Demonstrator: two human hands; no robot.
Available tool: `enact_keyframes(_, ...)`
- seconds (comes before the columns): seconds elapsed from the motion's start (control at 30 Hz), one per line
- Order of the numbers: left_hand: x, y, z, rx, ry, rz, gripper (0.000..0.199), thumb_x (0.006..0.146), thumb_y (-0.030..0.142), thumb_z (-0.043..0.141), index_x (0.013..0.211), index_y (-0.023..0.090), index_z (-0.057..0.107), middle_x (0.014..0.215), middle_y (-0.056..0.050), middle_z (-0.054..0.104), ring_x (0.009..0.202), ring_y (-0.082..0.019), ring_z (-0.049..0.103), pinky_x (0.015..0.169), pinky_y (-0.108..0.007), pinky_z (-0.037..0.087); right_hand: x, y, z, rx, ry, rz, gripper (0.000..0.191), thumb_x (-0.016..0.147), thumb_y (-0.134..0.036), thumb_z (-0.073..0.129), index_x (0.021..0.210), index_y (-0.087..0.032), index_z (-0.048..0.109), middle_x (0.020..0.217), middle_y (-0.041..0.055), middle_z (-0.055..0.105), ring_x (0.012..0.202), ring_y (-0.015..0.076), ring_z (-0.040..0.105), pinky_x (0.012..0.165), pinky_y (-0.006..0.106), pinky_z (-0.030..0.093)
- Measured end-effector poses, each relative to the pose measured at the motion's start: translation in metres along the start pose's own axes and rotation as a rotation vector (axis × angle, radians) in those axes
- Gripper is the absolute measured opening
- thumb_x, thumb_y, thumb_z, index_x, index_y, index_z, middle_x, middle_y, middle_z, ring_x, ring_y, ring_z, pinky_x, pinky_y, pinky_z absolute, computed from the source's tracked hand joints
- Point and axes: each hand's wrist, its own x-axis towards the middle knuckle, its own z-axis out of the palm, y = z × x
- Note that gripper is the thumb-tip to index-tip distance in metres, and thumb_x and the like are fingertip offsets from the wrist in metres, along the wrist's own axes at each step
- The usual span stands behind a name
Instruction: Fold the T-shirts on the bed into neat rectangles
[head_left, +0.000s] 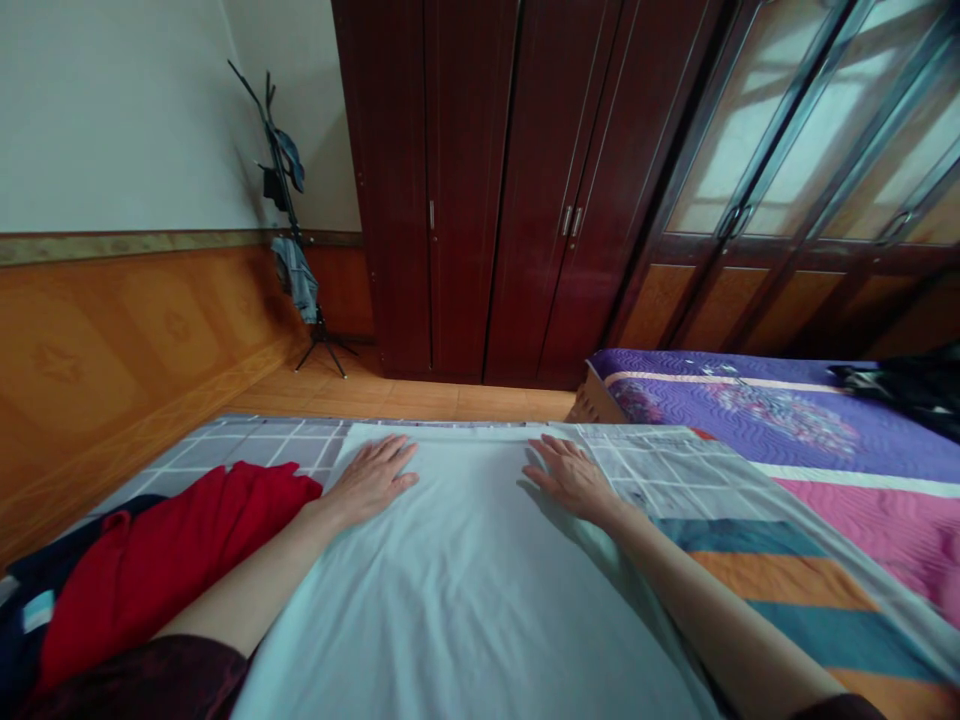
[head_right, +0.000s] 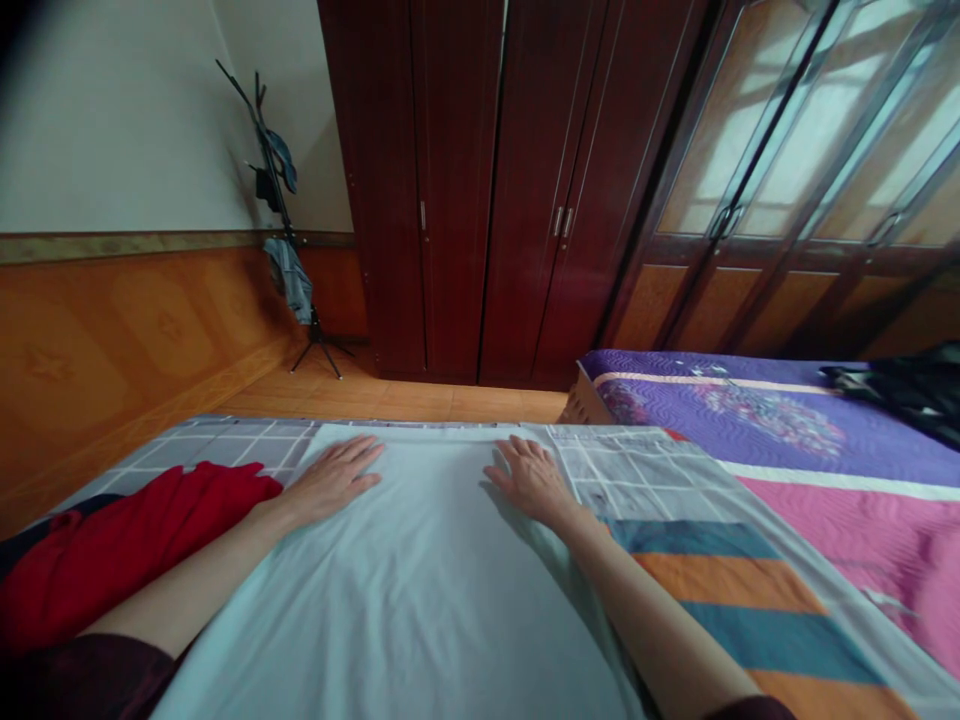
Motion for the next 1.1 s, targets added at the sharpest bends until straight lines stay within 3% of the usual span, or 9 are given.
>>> enact_keyframes(0.07, 0.0, 0.0, -0.001, 0.02, 0.023, -0.112, 0.059, 0.093, 0.05, 0.034, 0.142, 0.017, 0.036, 0.152, -0.012, 0.026, 0.14, -0.031, 0.017, 0.11, -0.052, 0.016, 0.0, 0.002, 0.002, -0.009, 0.007, 0.026, 0.05, 0.091, -0.052, 0.039, 0.129, -0.022, 0.05, 0.135, 0.0114, 0.047, 0.12, 0.0305, 0.043, 0.096, 0.044, 0.034)
enact_keyframes(0.13, 0.0, 0.0, -0.002, 0.043, 0.08, -0.145, 0.059, 0.092, 0.049, 0.038, 0.14, 0.014, 0.04, 0.152, -0.014, 0.023, 0.14, -0.033, 0.015, 0.11, -0.053, 0.016, -0.001, 0.003, 0.004, -0.023, 0.031, 0.094, 0.052, 0.092, -0.05, 0.037, 0.13, -0.017, 0.05, 0.134, 0.0173, 0.046, 0.119, 0.0352, 0.042, 0.094, 0.049, 0.034)
enact_keyframes(0.27, 0.0, 0.004, -0.005, -0.027, 0.099, 0.123, 0.048, 0.093, 0.041, 0.041, 0.135, 0.019, 0.045, 0.145, -0.009, 0.039, 0.134, -0.024, 0.032, 0.11, -0.041, 0.025, -0.004, 0.002, 0.002, -0.012, 0.042, 0.049, 0.053, 0.09, -0.05, 0.042, 0.13, -0.016, 0.05, 0.132, 0.0178, 0.046, 0.117, 0.0348, 0.044, 0.093, 0.048, 0.035)
enact_keyframes(0.37, 0.0, 0.01, -0.008, -0.078, 0.141, 0.169, 0.034, 0.09, 0.035, 0.046, 0.117, 0.018, 0.058, 0.125, -0.008, 0.056, 0.118, -0.022, 0.047, 0.103, -0.036, 0.035, -0.007, -0.004, -0.001, 0.016, 0.03, -0.043, 0.044, 0.089, -0.05, 0.045, 0.118, -0.019, 0.058, 0.122, 0.0113, 0.055, 0.11, 0.0267, 0.049, 0.093, 0.039, 0.037)
enact_keyframes(0.47, 0.0, 0.013, -0.01, -0.092, 0.163, 0.187, 0.026, 0.089, 0.032, 0.047, 0.106, 0.019, 0.061, 0.115, -0.007, 0.06, 0.111, -0.022, 0.051, 0.099, -0.034, 0.038, -0.007, -0.009, 0.0, 0.031, 0.035, -0.079, 0.041, 0.09, -0.049, 0.044, 0.116, -0.021, 0.059, 0.122, 0.0084, 0.056, 0.111, 0.0227, 0.05, 0.094, 0.034, 0.037)
enact_keyframes(0.63, 0.003, 0.005, -0.004, -0.05, 0.074, -0.009, 0.055, 0.091, 0.048, 0.04, 0.136, 0.017, 0.044, 0.144, -0.011, 0.039, 0.133, -0.031, 0.031, 0.109, -0.047, 0.024, 0.0, 0.001, 0.013, 0.004, 0.055, 0.006, 0.052, 0.091, -0.05, 0.038, 0.133, -0.019, 0.048, 0.139, 0.0114, 0.044, 0.126, 0.0337, 0.037, 0.1, 0.048, 0.031)
enact_keyframes(0.73, 0.005, -0.001, 0.0, -0.043, 0.025, -0.152, 0.065, 0.09, 0.055, 0.036, 0.141, 0.015, 0.037, 0.15, -0.014, 0.029, 0.138, -0.038, 0.019, 0.108, -0.055, 0.019, 0.002, 0.008, 0.016, -0.02, 0.067, 0.061, 0.055, 0.093, -0.049, 0.035, 0.133, -0.015, 0.047, 0.139, 0.016, 0.044, 0.125, 0.0371, 0.037, 0.1, 0.052, 0.03)
enact_keyframes(0.97, 0.004, 0.01, -0.004, -0.127, 0.025, 0.08, 0.045, 0.093, 0.044, 0.035, 0.132, 0.025, 0.047, 0.147, -0.004, 0.037, 0.138, -0.026, 0.024, 0.112, -0.047, 0.018, -0.002, 0.002, 0.012, -0.024, 0.048, -0.042, 0.05, 0.091, -0.052, 0.037, 0.128, -0.023, 0.052, 0.134, 0.0081, 0.048, 0.123, 0.0286, 0.04, 0.101, 0.04, 0.032)
enact_keyframes(1.1, 0.004, 0.005, -0.002, -0.094, -0.003, -0.109, 0.057, 0.092, 0.055, 0.033, 0.14, 0.026, 0.038, 0.152, -0.009, 0.025, 0.14, -0.035, 0.014, 0.109, -0.056, 0.014, -0.001, 0.006, 0.014, -0.045, 0.055, 0.011, 0.052, 0.091, -0.053, 0.034, 0.129, -0.022, 0.051, 0.134, 0.0102, 0.047, 0.123, 0.032, 0.039, 0.1, 0.045, 0.032)
